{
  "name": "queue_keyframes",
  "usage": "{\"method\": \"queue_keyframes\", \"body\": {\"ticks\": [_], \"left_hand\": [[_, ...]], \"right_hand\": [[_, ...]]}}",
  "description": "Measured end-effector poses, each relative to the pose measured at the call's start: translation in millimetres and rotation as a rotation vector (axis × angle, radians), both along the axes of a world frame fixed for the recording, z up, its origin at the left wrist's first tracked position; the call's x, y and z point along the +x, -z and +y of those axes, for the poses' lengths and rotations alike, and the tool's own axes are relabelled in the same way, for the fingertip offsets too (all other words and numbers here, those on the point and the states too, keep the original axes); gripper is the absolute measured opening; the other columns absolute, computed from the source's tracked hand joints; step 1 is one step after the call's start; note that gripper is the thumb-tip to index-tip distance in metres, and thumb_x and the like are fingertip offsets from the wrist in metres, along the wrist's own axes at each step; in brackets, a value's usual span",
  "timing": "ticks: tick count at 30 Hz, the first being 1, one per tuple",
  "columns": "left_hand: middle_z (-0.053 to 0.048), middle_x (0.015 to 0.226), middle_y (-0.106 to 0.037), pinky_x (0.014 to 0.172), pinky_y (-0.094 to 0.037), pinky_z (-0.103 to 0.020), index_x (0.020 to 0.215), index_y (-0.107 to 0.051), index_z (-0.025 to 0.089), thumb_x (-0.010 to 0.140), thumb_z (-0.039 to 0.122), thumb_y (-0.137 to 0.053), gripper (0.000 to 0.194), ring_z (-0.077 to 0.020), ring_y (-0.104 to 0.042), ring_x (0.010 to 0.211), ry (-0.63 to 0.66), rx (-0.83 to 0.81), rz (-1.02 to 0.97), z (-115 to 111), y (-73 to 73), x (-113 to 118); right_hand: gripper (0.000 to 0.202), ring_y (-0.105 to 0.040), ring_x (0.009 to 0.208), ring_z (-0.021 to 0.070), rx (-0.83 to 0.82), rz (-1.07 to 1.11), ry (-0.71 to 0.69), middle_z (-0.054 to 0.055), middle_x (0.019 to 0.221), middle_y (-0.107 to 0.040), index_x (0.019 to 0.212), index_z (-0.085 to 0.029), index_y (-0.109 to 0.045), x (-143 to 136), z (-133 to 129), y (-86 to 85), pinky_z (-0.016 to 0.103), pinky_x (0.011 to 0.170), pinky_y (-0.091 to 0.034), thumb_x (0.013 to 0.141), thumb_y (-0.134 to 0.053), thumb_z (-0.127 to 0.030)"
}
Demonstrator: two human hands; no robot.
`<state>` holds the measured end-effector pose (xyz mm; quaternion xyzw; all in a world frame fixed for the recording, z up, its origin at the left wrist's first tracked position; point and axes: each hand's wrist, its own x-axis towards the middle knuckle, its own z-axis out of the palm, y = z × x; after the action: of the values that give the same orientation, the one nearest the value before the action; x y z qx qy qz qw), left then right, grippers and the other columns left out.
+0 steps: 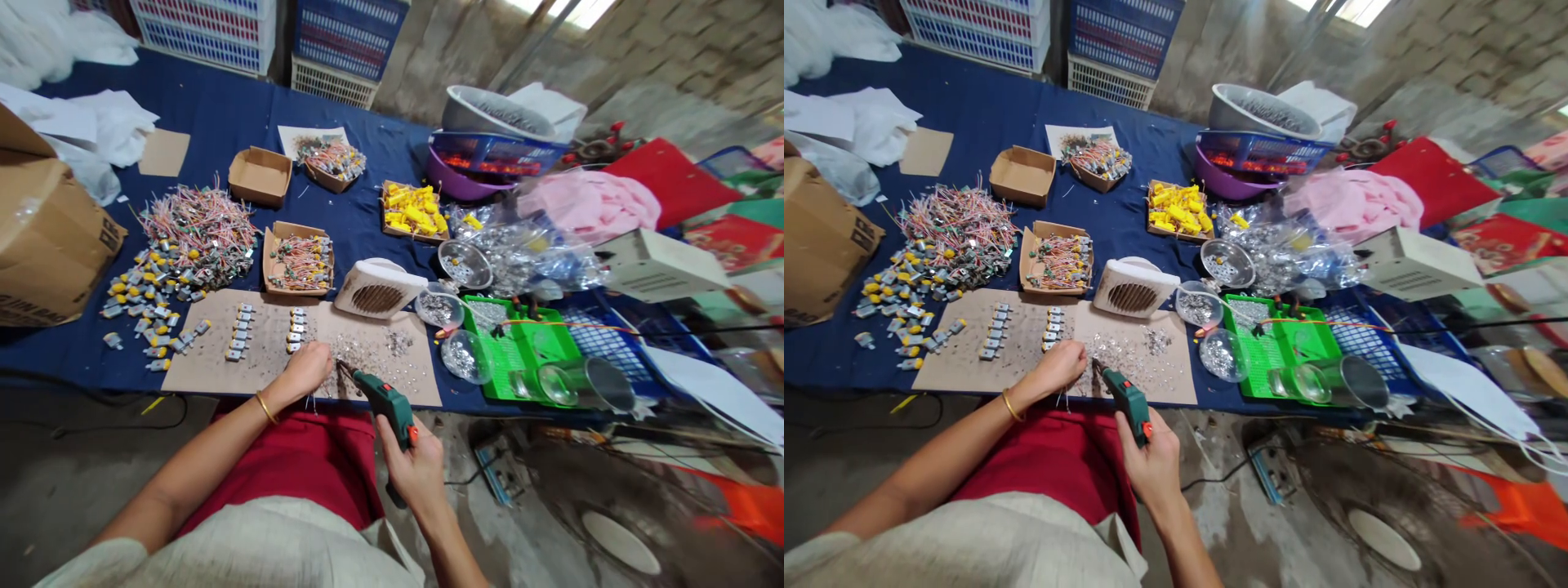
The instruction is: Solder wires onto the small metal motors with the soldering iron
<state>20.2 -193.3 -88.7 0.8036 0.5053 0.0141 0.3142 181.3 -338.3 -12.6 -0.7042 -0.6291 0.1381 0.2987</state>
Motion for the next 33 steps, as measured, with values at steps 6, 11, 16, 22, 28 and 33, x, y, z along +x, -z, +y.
{"method": "queue_keyframes", "body": {"ticks": [6, 11, 16, 22, 28, 33], "left_hand": [[-0.013, 0.092, -0.070, 0.084, -0.047, -0.029, 0.089, -0.068, 0.012, 0.085, 0.015, -0.045, 0.023, -0.0211, -0.064, 0.090, -0.001, 0.021, 0.011, -0.4, -1.7, 0.0], [-0.011, 0.089, -0.070, 0.083, -0.046, -0.028, 0.086, -0.068, 0.013, 0.085, 0.017, -0.046, 0.022, -0.0205, -0.064, 0.090, 0.007, 0.019, 0.010, -0.1, -5.1, -0.9], [-0.010, 0.086, -0.071, 0.080, -0.046, -0.027, 0.084, -0.068, 0.014, 0.085, 0.018, -0.047, 0.022, -0.0195, -0.064, 0.086, -0.008, 0.013, 0.013, 0.5, -6.3, -0.8], [-0.009, 0.079, -0.071, 0.076, -0.045, -0.026, 0.078, -0.069, 0.013, 0.082, 0.016, -0.049, 0.021, -0.0182, -0.064, 0.079, -0.036, -0.008, -0.002, 2.6, -7.0, 1.4], [-0.008, 0.078, -0.071, 0.073, -0.045, -0.026, 0.076, -0.069, 0.014, 0.079, 0.016, -0.049, 0.020, -0.0185, -0.064, 0.075, -0.049, -0.010, -0.019, 3.5, -5.6, 2.2], [-0.008, 0.076, -0.071, 0.072, -0.045, -0.027, 0.075, -0.068, 0.015, 0.079, 0.016, -0.049, 0.020, -0.0189, -0.064, 0.075, -0.047, -0.002, -0.019, 3.5, -4.4, 2.1]], "right_hand": [[0.036, -0.055, 0.048, 0.0157, 0.009, 0.080, 0.099, 0.001, 0.048, -0.057, 0.064, -0.019, -0.062, 4.2, -16.4, -4.0, 0.024, 0.049, -0.043, 0.088, -0.054, -0.045], [0.045, -0.052, 0.042, 0.0155, 0.034, 0.253, 0.317, 0.001, 0.045, -0.056, 0.053, -0.020, -0.054, 4.3, -17.6, 5.9, 0.026, 0.046, -0.042, 0.087, -0.054, -0.051], [0.051, -0.055, 0.041, 0.0164, 0.035, 0.505, 0.452, 0.004, 0.046, -0.058, 0.055, -0.017, -0.058, 0.7, -1.1, 17.5, 0.027, 0.045, -0.044, 0.084, -0.054, -0.059], [0.050, -0.057, 0.044, 0.0168, 0.058, 0.526, 0.431, 0.004, 0.048, -0.062, 0.059, -0.015, -0.062, 13.3, 1.1, 20.1, 0.027, 0.047, -0.045, 0.080, -0.058, -0.060], [0.053, -0.058, 0.043, 0.0180, 0.032, 0.515, 0.461, 0.005, 0.046, -0.061, 0.059, -0.016, -0.063, 21.6, -1.7, 20.2, 0.027, 0.047, -0.046, 0.080, -0.056, -0.064], [0.054, -0.059, 0.047, 0.0195, 0.050, 0.454, 0.457, 0.006, 0.048, -0.063, 0.060, -0.015, -0.066, 22.1, -2.4, 18.0, 0.029, 0.050, -0.047, 0.079, -0.056, -0.064]]}}
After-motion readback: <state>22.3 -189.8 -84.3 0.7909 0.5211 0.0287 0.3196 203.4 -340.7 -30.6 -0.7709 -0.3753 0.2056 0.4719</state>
